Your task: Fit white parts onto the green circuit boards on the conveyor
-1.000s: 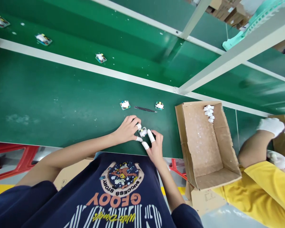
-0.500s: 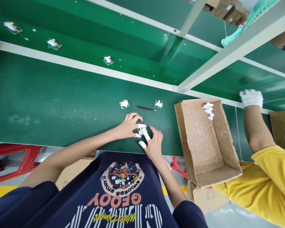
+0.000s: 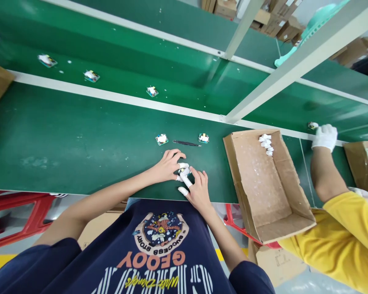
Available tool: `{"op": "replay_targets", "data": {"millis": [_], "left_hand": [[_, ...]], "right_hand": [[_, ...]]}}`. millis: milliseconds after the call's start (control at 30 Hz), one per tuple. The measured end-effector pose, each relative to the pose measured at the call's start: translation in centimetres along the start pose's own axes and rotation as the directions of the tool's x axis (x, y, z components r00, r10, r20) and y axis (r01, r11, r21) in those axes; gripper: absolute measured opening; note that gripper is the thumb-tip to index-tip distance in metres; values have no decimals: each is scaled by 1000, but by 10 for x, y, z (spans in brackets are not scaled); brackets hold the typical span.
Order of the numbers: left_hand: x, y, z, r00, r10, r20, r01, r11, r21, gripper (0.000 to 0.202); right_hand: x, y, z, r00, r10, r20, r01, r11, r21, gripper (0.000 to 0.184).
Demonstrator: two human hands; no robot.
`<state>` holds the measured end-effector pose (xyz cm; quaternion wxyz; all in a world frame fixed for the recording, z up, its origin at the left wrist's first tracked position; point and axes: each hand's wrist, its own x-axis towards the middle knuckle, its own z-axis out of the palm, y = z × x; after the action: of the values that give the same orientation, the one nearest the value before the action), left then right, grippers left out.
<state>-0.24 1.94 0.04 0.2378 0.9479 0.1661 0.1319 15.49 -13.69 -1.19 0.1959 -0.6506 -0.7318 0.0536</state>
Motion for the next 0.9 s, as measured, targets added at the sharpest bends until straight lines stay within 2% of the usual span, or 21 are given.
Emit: {"op": "replay_targets", "data": {"millis": [100, 167, 300, 500, 600, 733, 900], "left_hand": [[-1, -3, -3, 1000, 19, 18, -19, 1000, -19, 42], [-2, -5, -4, 999, 19, 34, -17, 999, -49, 40], [-4, -8, -2, 1000, 10, 29, -8, 999, -46, 28], [-4, -10, -9, 996, 55, 77, -54, 998, -15, 30], [-4, -12, -15, 990, 79, 118, -71, 995, -75, 39], [-4, -13, -15, 994, 54, 99, -46, 996, -82, 32], [-4, -12, -11, 996, 38, 83, -32, 997, -70, 27]], "right_hand": [[5, 1, -3, 989, 104, -103, -93, 990, 108, 58], [12, 1, -5, 978, 162, -131, -143, 979, 144, 62], [27, -3, -9, 989, 147, -33, -145, 988, 45, 49], [40, -9, -16, 982, 161, 97, -158, 987, -37, 37], [43, -10, -17, 982, 160, 99, -157, 987, -32, 29], [44, -10, -17, 985, 150, 79, -151, 989, 2, 24], [38, -1, -11, 994, 108, 35, -112, 985, 133, 39]]}}
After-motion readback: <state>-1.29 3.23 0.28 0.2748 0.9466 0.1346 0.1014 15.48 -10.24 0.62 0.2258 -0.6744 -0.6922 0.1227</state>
